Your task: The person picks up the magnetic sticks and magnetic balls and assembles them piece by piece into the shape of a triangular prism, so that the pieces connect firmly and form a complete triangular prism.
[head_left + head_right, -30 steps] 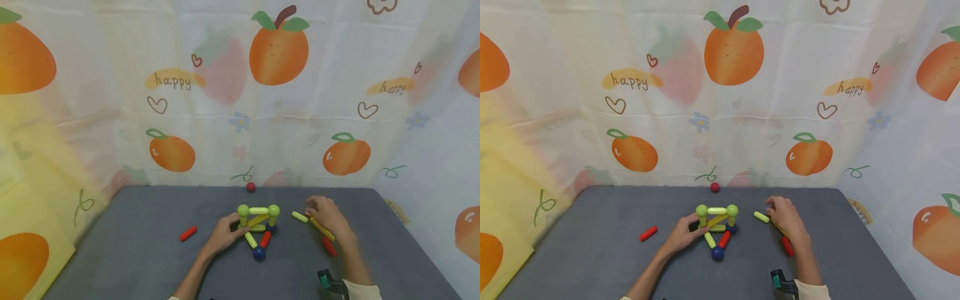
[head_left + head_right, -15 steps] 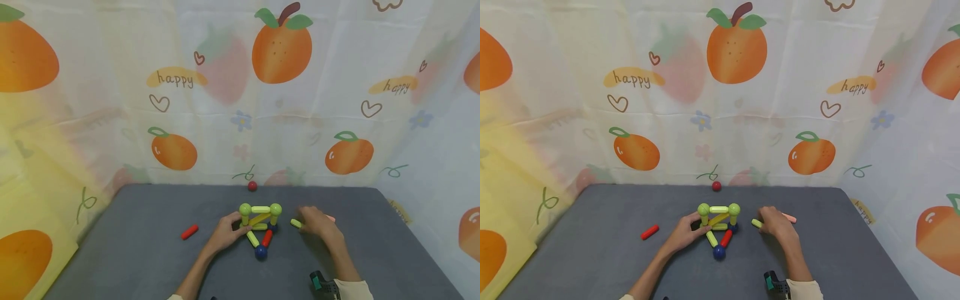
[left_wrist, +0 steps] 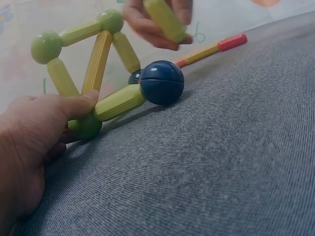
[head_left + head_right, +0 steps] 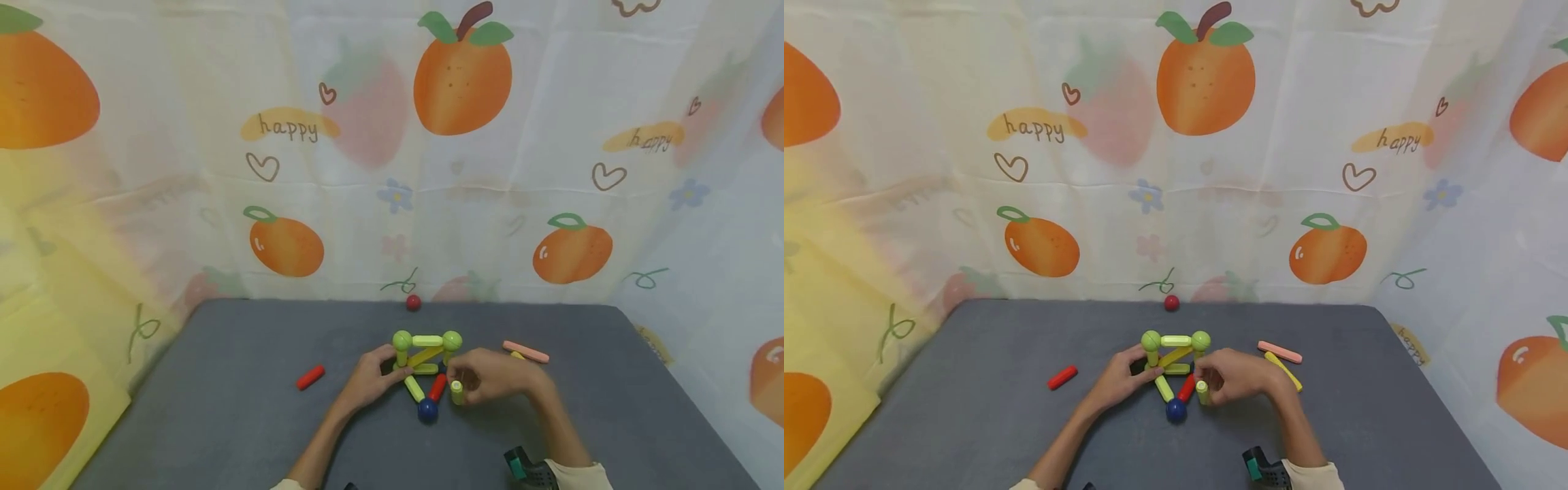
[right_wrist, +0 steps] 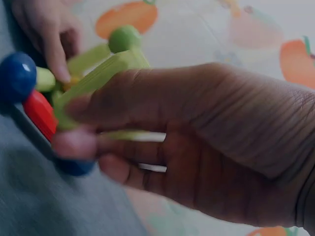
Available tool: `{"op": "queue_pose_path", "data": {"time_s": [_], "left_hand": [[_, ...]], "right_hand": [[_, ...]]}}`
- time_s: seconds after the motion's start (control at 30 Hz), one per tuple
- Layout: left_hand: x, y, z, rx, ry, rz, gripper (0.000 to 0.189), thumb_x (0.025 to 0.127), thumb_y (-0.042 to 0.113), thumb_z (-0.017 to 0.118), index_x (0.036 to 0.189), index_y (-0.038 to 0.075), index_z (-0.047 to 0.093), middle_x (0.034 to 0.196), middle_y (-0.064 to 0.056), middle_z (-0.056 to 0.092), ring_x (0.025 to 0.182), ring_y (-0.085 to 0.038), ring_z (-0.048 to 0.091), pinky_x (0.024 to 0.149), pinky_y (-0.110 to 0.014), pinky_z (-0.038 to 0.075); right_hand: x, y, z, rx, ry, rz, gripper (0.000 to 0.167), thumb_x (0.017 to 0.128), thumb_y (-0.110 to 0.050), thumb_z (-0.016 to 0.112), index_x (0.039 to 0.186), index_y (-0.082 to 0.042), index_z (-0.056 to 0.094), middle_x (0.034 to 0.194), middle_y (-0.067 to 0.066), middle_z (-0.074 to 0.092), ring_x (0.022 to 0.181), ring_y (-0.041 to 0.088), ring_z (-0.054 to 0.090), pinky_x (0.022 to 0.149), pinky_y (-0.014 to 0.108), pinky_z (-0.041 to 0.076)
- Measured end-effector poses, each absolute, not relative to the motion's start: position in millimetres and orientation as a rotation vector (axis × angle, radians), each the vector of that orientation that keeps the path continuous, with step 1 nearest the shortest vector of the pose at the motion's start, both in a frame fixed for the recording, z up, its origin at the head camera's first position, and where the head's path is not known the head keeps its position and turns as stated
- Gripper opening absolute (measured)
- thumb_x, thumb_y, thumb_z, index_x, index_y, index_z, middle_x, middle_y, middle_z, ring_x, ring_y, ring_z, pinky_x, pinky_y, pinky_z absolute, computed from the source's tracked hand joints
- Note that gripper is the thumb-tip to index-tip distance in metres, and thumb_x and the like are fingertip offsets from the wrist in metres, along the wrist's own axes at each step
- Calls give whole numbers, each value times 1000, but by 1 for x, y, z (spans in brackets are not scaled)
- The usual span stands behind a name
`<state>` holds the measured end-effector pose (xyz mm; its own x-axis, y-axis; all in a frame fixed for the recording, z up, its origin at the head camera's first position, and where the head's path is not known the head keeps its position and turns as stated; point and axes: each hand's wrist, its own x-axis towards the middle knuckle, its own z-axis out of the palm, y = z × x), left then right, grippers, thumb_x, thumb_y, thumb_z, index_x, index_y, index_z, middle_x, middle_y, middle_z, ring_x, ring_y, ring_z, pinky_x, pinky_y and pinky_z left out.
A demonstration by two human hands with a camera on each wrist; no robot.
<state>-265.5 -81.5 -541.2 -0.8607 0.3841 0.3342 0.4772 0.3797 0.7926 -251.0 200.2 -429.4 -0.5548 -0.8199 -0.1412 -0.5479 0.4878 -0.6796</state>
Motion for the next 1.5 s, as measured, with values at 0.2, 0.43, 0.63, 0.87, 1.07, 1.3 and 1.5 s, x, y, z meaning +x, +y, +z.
{"op": "queue_pose_path", "data": {"time_s": [0.2, 0.43, 0.63, 0.87, 1.07, 1.3, 1.5], "left_hand": [[-266, -82, -542, -802, -2512, -1514, 13, 95, 27, 78, 103, 17, 74, 98, -1, 69, 86, -5, 56, 80, -23, 47], [-267, -82, -540, -795, -2534, -1497, 18, 96, 31, 77, 111, 20, 75, 106, 0, 72, 94, -7, 63, 86, -26, 50], [-267, -83, -539, -821, -2522, -1474, 19, 96, 29, 77, 112, 18, 75, 107, -1, 73, 95, -7, 63, 87, -26, 51], [-267, -84, -539, -817, -2516, -1475, 18, 95, 28, 78, 110, 18, 75, 105, -1, 73, 95, -7, 64, 87, -26, 51], [-268, -85, -538, -809, -2529, -1469, 19, 95, 29, 78, 111, 18, 75, 106, 0, 72, 95, -6, 63, 87, -25, 51], [-268, -86, -537, -812, -2535, -1480, 19, 95, 29, 78, 111, 19, 75, 106, 0, 72, 96, -8, 64, 87, -26, 52], [-268, -86, -538, -840, -2523, -1492, 16, 96, 29, 78, 108, 19, 74, 105, -1, 72, 94, -7, 63, 86, -26, 51]], "right_hand": [[-252, 178, -436, -1236, 2193, -933, 15, 92, -3, 73, 101, -12, 65, 97, 5, 69, 79, 0, 62, 75, 22, 56], [-256, 168, -443, -1231, 2161, -894, 16, 93, -5, 76, 104, -9, 65, 96, 7, 68, 79, -1, 61, 75, 21, 55], [-255, 165, -443, -1253, 2176, -865, 17, 94, -7, 77, 108, -9, 67, 98, 6, 71, 81, 0, 63, 76, 22, 56], [-253, 160, -442, -1298, 2188, -835, 24, 96, -11, 76, 118, -6, 69, 106, 7, 75, 88, 0, 68, 81, 21, 57], [-253, 158, -441, -1263, 2203, -813, 24, 96, -11, 75, 119, -5, 70, 107, 6, 75, 88, -1, 68, 81, 21, 57], [-253, 157, -441, -1196, 2243, -774, 25, 97, -14, 74, 121, -8, 70, 105, 1, 75, 87, -2, 66, 82, 20, 56], [-250, 162, -432, -1174, 2228, -778, 30, 97, -11, 74, 126, -7, 67, 108, 4, 74, 88, -1, 67, 82, 20, 56]]}}
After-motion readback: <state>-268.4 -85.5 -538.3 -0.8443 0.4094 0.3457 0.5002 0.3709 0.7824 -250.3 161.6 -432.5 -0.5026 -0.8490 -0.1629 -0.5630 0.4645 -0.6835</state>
